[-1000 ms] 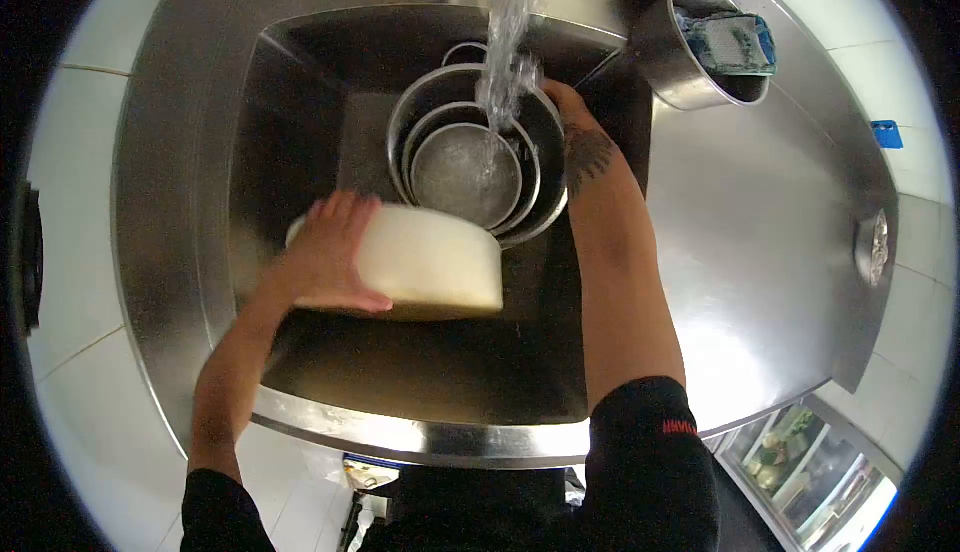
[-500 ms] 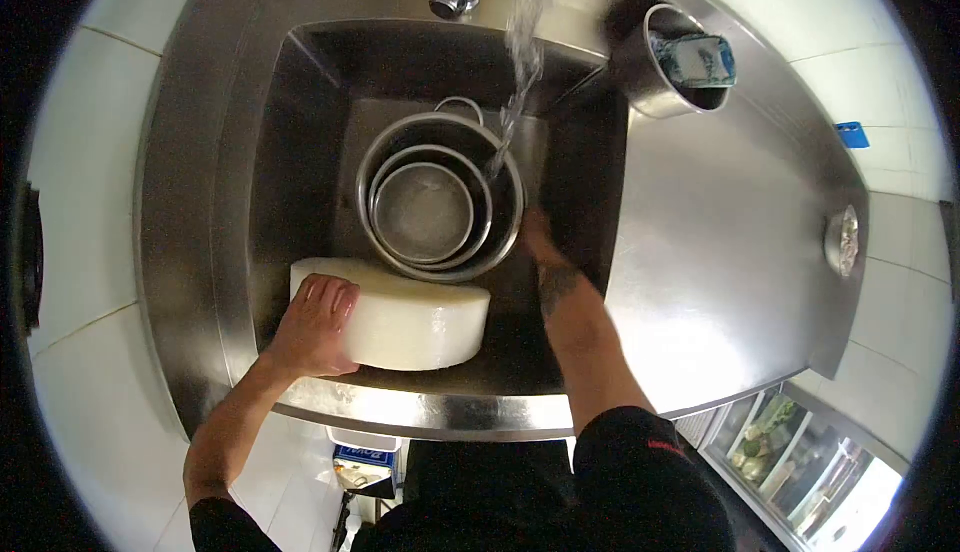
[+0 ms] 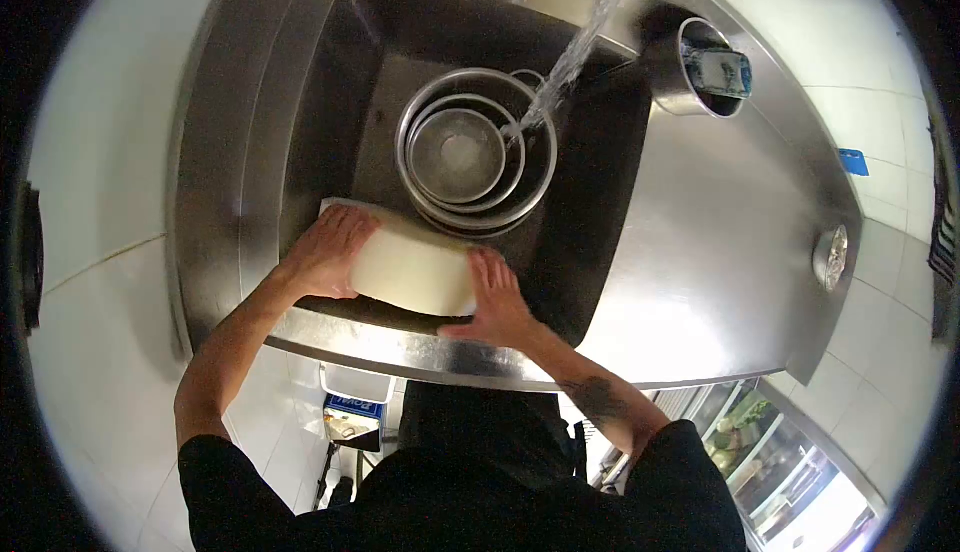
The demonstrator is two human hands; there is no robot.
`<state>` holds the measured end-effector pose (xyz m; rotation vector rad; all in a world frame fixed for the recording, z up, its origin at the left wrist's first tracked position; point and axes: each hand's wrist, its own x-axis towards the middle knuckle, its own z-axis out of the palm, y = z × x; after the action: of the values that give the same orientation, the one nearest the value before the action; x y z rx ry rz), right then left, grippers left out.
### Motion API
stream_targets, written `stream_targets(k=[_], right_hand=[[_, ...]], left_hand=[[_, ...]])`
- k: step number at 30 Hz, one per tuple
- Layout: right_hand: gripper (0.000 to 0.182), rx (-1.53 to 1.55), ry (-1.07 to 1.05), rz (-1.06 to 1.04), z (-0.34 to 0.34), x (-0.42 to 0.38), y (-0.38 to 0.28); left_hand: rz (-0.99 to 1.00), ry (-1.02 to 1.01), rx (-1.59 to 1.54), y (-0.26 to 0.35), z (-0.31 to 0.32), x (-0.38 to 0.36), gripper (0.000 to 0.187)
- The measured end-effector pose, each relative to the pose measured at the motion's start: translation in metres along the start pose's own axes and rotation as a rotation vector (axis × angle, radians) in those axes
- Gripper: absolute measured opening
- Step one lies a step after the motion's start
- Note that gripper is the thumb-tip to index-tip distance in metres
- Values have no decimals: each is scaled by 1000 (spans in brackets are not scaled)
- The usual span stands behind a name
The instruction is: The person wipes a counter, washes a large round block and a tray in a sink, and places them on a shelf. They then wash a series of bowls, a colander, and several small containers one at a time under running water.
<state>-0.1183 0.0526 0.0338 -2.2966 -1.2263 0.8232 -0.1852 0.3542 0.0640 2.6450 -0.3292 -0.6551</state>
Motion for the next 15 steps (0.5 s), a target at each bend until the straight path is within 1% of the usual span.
stream_targets(k=[1,2,3,4,5,6,7,8,9,10,11,12,13,14,15], right_hand=[[102,-63,8,83,14,5,-3],[113,-122,14,162,22,7,-3],[113,-113,18,149,21,7,-7],[113,-119,30,207,19,9,-11],[112,-124,39,262,20,14,-16],[112,-109,30,248,25,15,-20],[113,-93,83,298,28,17,-23],[114,-89,151,341,26,25,-21],[114,-96,157,325,22,32,-23],[110,-28,169,372,19,37,-31],[107,41,181,424,17,43,-40],[107,37,178,424,15,51,-50],[101,86,234,352,14,63,-62],[95,136,292,280,14,74,-71],[81,67,332,204,21,87,-72]], left_hand=[[0,1,9,1,-2,4,99],[27,-57,34,1,-4,8,98],[46,-120,57,1,-6,9,97],[26,-125,69,-2,-9,13,97],[97,-118,111,-6,-12,19,99],[174,-120,140,-7,-13,23,100],[161,-130,138,-4,-23,29,100],[214,-145,260,-7,-38,41,99],[266,-158,381,-13,-51,51,97],[257,-151,382,-25,-55,57,97],[299,-70,489,-38,-59,63,93],[344,8,593,-52,-58,70,88],[345,9,585,-71,-49,72,88],[230,312,589,-94,-38,72,84],[177,462,602,-93,-38,71,81]])
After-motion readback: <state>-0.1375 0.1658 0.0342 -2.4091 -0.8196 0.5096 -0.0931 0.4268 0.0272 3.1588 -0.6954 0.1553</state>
